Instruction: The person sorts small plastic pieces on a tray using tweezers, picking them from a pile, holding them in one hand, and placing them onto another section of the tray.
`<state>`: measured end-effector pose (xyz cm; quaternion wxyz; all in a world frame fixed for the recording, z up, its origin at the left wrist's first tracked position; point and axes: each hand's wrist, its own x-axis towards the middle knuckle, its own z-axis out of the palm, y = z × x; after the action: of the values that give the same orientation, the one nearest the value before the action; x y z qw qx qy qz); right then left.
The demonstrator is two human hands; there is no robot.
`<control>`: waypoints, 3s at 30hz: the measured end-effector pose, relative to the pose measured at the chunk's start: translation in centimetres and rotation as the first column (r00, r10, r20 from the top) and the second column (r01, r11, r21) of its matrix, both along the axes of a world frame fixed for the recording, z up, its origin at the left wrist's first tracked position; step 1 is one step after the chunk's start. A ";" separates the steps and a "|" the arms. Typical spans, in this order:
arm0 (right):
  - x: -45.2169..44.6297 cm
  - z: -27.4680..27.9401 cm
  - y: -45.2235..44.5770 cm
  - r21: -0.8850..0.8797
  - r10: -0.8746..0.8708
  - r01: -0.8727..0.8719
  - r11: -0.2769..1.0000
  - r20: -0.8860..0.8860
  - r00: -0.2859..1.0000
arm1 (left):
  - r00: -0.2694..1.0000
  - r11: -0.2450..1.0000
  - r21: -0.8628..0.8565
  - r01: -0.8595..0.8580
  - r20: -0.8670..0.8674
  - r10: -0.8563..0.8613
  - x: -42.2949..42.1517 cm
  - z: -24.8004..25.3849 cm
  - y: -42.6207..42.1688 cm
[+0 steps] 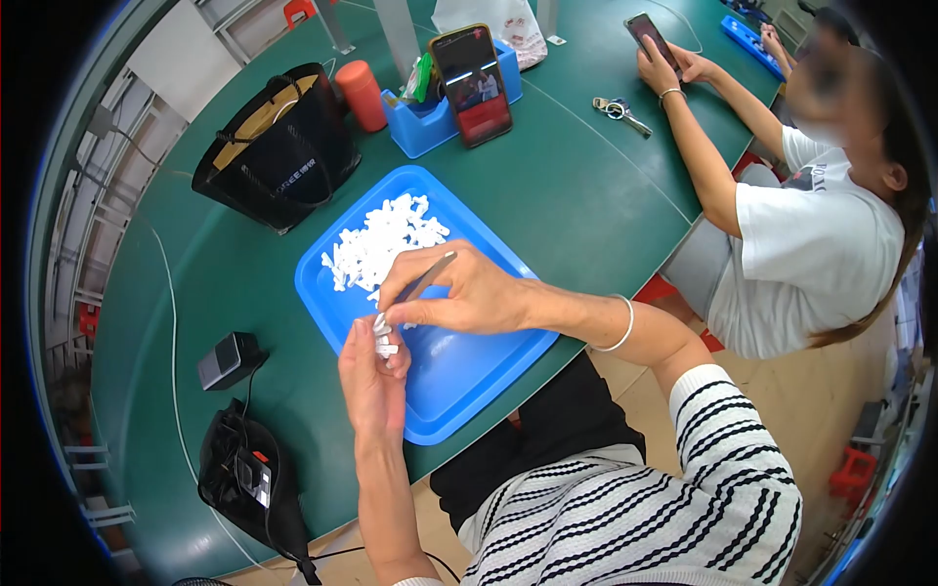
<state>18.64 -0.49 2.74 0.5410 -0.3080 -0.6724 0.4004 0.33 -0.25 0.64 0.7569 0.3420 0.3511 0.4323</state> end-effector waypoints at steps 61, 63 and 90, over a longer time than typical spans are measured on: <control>1.0 -1.3 1.3 -0.006 -0.172 0.204 0.979 0.511 0.842 | 0.212 0.531 0.527 0.663 -0.813 0.542 1.3 -0.1 -0.7; 1.0 -1.3 1.2 0.007 -0.184 0.217 0.976 0.561 0.807 | 0.194 0.526 0.522 0.671 -0.809 0.555 1.5 -0.1 -0.8; 0.5 -0.8 0.2 0.103 -0.066 0.054 0.993 0.118 0.991 | 0.996 0.990 0.121 0.071 -0.056 -0.065 -1.6 0.0 0.1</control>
<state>19.14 -0.31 1.99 0.5258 -0.3248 -0.7133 0.3306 -1.28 -0.18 0.63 0.7393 0.4108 0.3313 0.4182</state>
